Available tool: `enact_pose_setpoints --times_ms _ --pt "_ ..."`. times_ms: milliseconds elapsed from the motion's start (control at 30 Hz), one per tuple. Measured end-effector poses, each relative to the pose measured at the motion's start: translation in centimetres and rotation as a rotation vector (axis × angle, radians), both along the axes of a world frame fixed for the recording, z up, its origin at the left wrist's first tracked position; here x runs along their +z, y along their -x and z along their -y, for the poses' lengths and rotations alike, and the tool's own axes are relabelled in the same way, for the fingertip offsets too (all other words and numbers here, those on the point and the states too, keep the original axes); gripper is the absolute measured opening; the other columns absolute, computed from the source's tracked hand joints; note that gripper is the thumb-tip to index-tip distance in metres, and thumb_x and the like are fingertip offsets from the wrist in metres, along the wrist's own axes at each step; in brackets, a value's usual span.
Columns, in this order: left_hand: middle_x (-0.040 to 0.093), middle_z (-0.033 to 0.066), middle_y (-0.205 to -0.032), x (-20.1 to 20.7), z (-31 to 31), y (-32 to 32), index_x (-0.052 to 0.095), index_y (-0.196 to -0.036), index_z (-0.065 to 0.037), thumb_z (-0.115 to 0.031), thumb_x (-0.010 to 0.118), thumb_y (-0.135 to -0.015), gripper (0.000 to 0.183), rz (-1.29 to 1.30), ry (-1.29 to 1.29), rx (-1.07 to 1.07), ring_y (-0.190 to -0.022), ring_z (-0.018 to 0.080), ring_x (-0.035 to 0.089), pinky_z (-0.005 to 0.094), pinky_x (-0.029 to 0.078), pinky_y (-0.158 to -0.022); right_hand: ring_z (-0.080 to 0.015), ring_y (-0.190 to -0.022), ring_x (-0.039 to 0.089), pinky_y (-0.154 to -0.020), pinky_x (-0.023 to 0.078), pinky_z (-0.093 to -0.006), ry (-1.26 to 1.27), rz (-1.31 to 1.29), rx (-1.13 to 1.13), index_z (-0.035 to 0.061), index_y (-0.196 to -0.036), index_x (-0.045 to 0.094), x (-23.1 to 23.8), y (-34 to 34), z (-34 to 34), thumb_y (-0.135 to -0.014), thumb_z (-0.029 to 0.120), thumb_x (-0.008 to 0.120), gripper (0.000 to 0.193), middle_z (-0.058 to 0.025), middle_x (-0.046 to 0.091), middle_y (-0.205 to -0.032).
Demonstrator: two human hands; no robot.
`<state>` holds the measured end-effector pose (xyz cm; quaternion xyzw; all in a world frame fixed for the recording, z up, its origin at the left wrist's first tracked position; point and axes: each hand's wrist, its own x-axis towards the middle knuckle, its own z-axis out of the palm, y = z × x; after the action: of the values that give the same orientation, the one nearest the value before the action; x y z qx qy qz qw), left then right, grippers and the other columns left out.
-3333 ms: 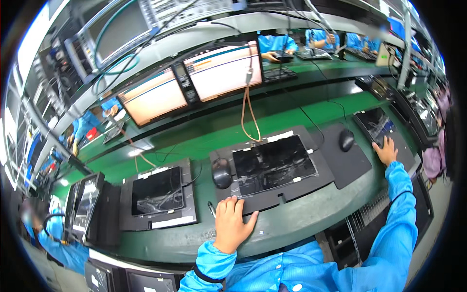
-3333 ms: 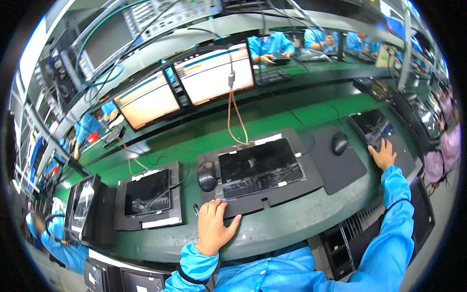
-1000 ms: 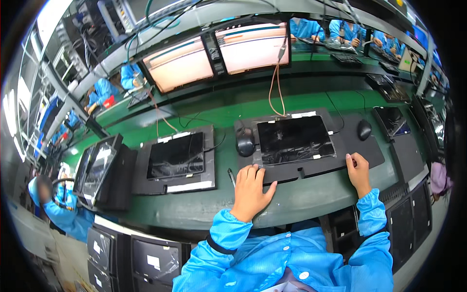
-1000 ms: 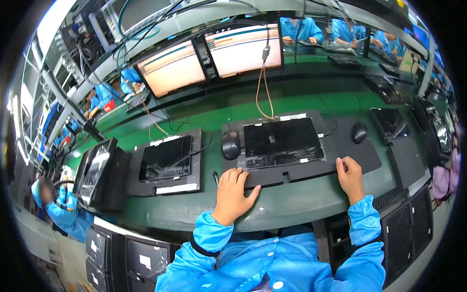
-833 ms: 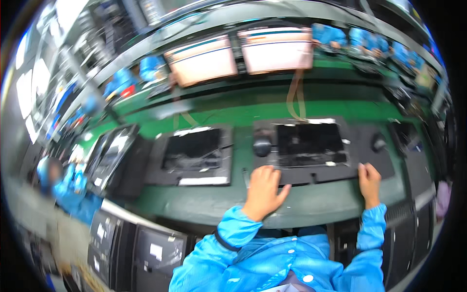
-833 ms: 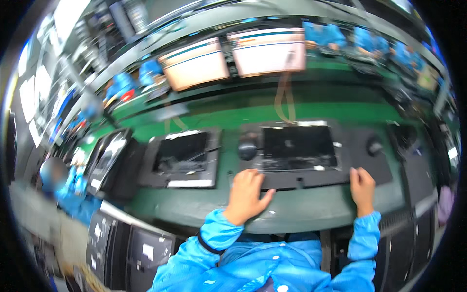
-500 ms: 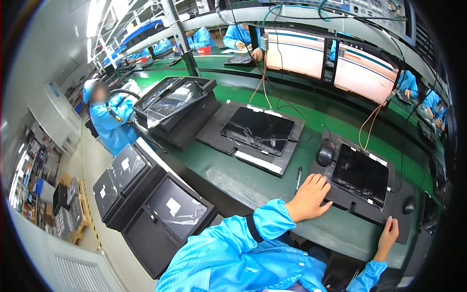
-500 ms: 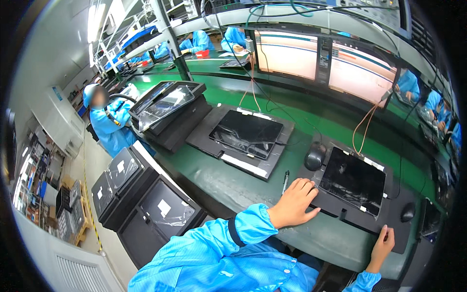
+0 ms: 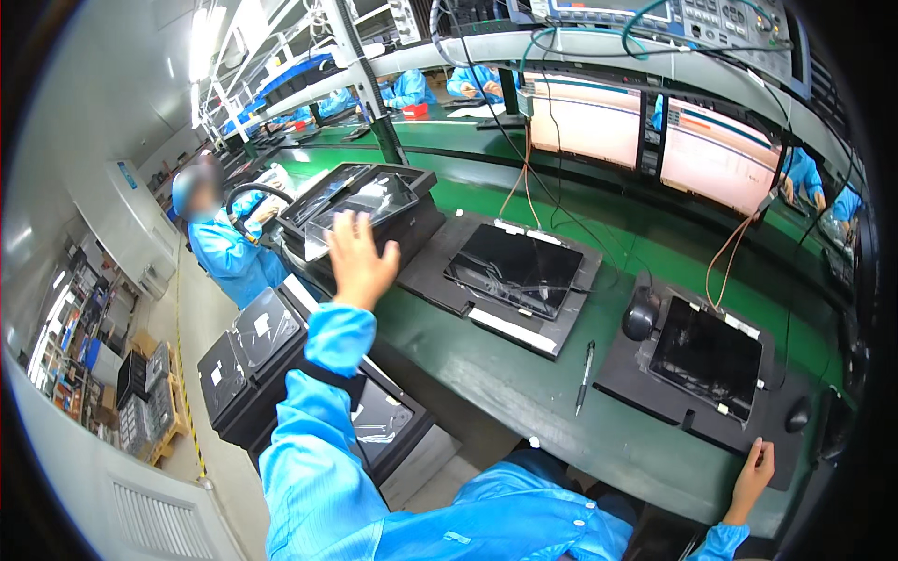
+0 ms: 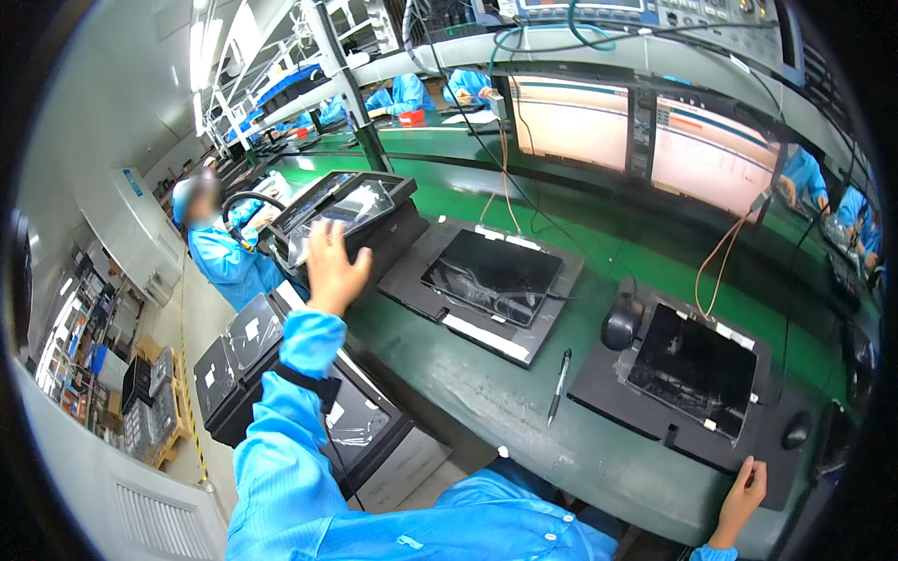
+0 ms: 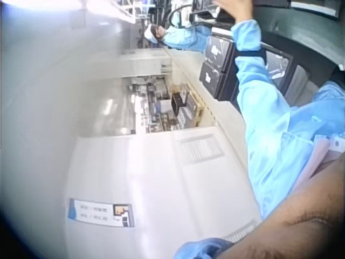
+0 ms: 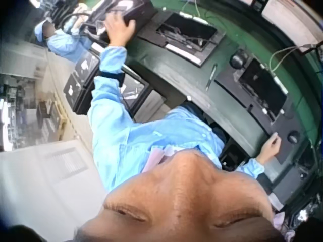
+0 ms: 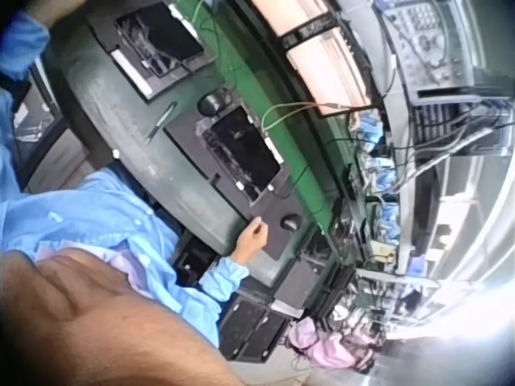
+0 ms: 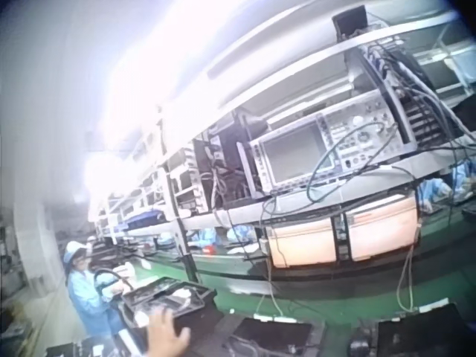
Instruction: Testing and packaging tablet computers on an electronics assembly line.
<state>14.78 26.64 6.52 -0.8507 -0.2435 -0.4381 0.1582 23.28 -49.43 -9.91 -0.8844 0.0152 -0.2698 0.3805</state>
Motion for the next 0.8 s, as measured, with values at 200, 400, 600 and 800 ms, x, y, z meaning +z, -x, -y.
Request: enact_pose_setpoints --times_ms 200,400,600,800 --pt "0.063 0.0185 -0.129 -0.6 -7.9 0.8 0.063 -0.131 -0.004 -0.039 0.074 -0.085 0.059 -0.199 0.124 0.061 -0.122 0.0359 0.058 0.0486 0.043 -0.107 -0.0074 -0.067 0.031 -0.058 0.028 -0.0278 -0.018 0.006 0.044 0.0017 -0.081 0.048 0.6 0.1 -0.6 -0.106 0.019 0.056 0.032 0.0019 0.035 -0.071" --pt "0.073 0.0143 -0.101 0.8 -8.2 1.0 0.073 -0.11 -0.004 -0.027 0.072 -0.088 0.031 -0.144 -0.057 -0.123 -0.1 0.0337 0.068 0.0446 0.053 -0.09 -0.0078 -0.067 0.033 -0.058 0.03 -0.0277 -0.026 0.001 0.065 0.0013 -0.08 0.048 1.0 0.3 -0.8 -0.106 0.019 0.056 0.032 0.002 0.035 -0.072" --pt "0.066 0.0103 -0.084 7.9 -1.6 0.5 0.068 -0.101 -0.008 -0.017 0.069 -0.088 0.015 -0.007 -0.36 -0.136 -0.079 0.0305 0.067 0.0408 0.054 -0.07 -0.0073 -0.067 0.033 -0.058 0.029 -0.0273 -0.014 0.007 0.029 0.0015 -0.08 0.048 0.7 0.1 -0.7 -0.105 0.019 0.057 0.032 0.0027 0.036 -0.071" --pt "0.071 0.0115 -0.084 9.3 4.3 -3.9 0.069 -0.095 -0.008 -0.029 0.068 -0.093 0.022 0.113 -0.219 -0.191 -0.067 0.0326 0.069 0.0418 0.054 -0.062 -0.0073 -0.068 0.031 -0.058 0.029 -0.0271 -0.017 0.014 0.053 0.0029 -0.08 0.045 0.5 0.1 -0.6 -0.106 0.02 0.056 0.033 0.0023 0.033 -0.071"
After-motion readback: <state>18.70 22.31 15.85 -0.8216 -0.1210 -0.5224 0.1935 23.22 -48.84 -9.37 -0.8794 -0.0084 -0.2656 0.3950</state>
